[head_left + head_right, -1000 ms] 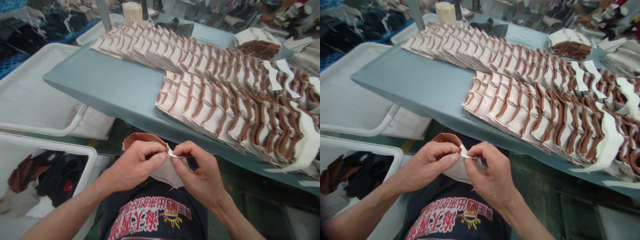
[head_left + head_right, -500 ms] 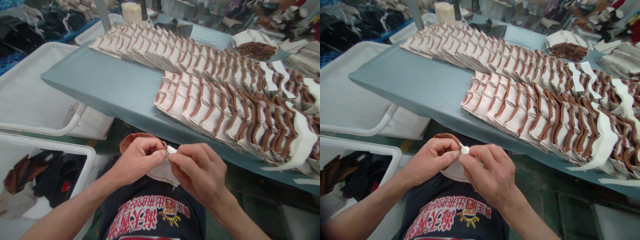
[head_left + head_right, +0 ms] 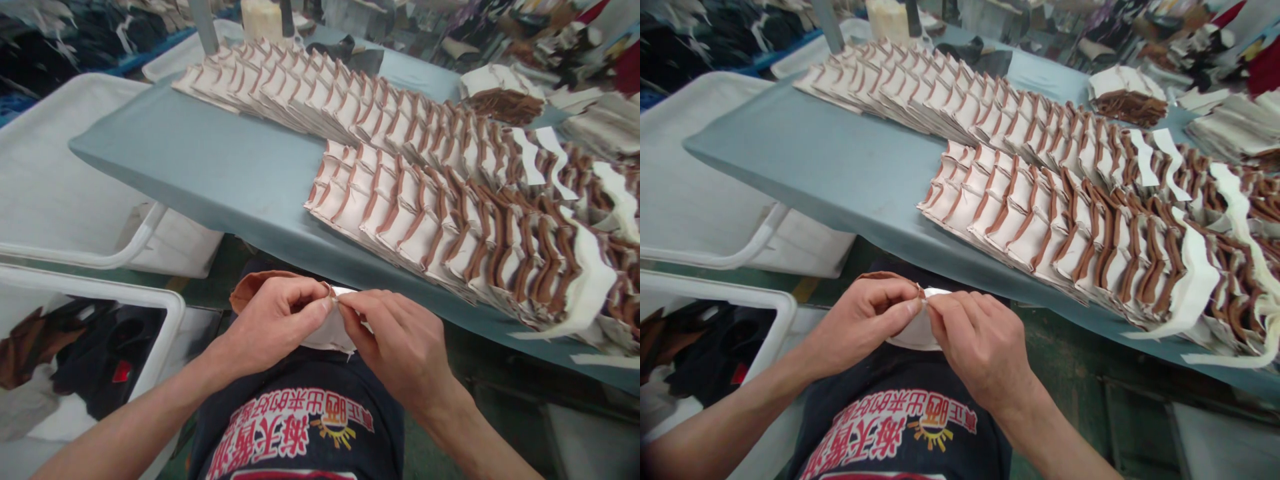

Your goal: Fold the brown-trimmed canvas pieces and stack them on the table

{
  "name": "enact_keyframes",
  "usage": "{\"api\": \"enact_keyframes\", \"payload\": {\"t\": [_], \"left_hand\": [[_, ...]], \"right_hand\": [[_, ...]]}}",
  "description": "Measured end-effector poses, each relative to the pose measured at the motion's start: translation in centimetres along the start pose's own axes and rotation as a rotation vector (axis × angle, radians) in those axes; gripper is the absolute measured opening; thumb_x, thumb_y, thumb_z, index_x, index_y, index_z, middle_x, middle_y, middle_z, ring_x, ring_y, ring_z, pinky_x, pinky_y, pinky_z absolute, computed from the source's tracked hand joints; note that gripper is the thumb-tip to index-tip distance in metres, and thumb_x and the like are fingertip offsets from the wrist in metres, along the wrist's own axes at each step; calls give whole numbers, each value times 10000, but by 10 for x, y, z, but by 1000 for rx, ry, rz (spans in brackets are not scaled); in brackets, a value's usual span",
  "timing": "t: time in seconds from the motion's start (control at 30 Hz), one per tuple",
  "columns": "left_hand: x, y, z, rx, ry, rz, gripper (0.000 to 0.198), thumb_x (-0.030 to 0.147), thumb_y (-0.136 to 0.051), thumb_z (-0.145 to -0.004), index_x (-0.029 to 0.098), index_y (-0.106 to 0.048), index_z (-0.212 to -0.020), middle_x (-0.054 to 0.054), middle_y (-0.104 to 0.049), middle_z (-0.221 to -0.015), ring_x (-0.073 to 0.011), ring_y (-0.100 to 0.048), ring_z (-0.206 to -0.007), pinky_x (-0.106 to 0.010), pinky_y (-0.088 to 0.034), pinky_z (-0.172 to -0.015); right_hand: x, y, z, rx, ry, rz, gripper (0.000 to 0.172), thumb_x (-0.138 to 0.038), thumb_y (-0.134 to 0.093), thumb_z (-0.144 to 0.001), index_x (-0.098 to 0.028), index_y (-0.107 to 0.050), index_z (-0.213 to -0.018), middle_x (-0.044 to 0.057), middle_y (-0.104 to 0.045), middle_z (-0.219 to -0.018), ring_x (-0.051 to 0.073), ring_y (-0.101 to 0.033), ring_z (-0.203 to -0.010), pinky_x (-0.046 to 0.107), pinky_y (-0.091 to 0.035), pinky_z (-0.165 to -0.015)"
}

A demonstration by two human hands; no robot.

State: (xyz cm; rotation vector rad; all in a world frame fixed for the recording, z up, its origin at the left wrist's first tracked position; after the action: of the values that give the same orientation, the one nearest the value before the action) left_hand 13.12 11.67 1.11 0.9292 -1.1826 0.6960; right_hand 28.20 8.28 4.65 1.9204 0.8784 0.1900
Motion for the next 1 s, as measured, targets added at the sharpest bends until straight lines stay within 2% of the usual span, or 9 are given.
{"api": "enact_keyframes", "payload": {"t": [0.23,0.4,0.53,0.6,0.73,0.87,1.0], "left_hand": [[3,-1,-1,14,-66,-53,354,237,-496,-1001,153,-585,-668,38,-507,-629,-98,-467,-602,-220,-361,-575],[7,-4,2,1,-121,-226,373,234,-480,-1047,155,-600,-702,25,-588,-661,-115,-535,-649,-254,-383,-642],[11,-6,5,11,-176,-326,322,213,-473,-1056,144,-660,-803,-17,-708,-796,-144,-631,-757,-278,-413,-725],[11,-6,4,40,-180,-325,304,190,-483,-1034,145,-653,-786,-14,-702,-781,-141,-630,-747,-273,-410,-710],[6,-7,1,113,-163,-282,279,132,-528,-947,158,-586,-676,36,-577,-627,-101,-520,-611,-243,-362,-610],[2,-10,0,183,-200,-211,260,99,-541,-886,160,-571,-635,58,-533,-582,-74,-456,-558,-206,-329,-550],[1,-12,1,223,-203,-179,248,126,-541,-872,158,-596,-632,49,-557,-586,-74,-468,-550,-190,-324,-516]], "right_hand": [[1,-1,-2,-91,46,14,200,-127,-536,-1087,-154,-691,-962,71,-814,-881,190,-749,-738,339,-524,-686],[2,1,-4,-173,100,46,248,-106,-488,-1089,-141,-690,-948,78,-801,-853,203,-733,-712,357,-513,-663],[1,2,-8,-200,111,95,283,-104,-483,-1080,-165,-676,-882,60,-768,-782,197,-702,-666,355,-470,-632],[1,1,-9,-168,86,118,292,-98,-513,-1057,-184,-659,-819,36,-726,-705,188,-671,-614,351,-435,-606],[4,-3,-8,-92,-32,115,274,-103,-557,-987,-212,-634,-747,0,-693,-634,167,-647,-561,326,-406,-582],[12,-6,-4,-54,-170,-13,187,-107,-590,-909,-201,-668,-767,-9,-747,-686,156,-705,-610,283,-432,-612],[19,-6,-2,-65,-277,-186,151,-123,-598,-881,-188,-698,-788,-17,-751,-691,134,-712,-609,247,-456,-618]]}}
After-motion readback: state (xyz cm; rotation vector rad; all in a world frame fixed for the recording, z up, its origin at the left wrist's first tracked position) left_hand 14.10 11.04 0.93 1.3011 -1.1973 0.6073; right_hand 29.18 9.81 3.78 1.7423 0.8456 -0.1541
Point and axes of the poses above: each hand's wrist, its own z-axis away from the middle knuckle, its own y-axis out of the back of the hand, x = y × z, the point moved 5 cm from there along -z, towards the middle knuckle
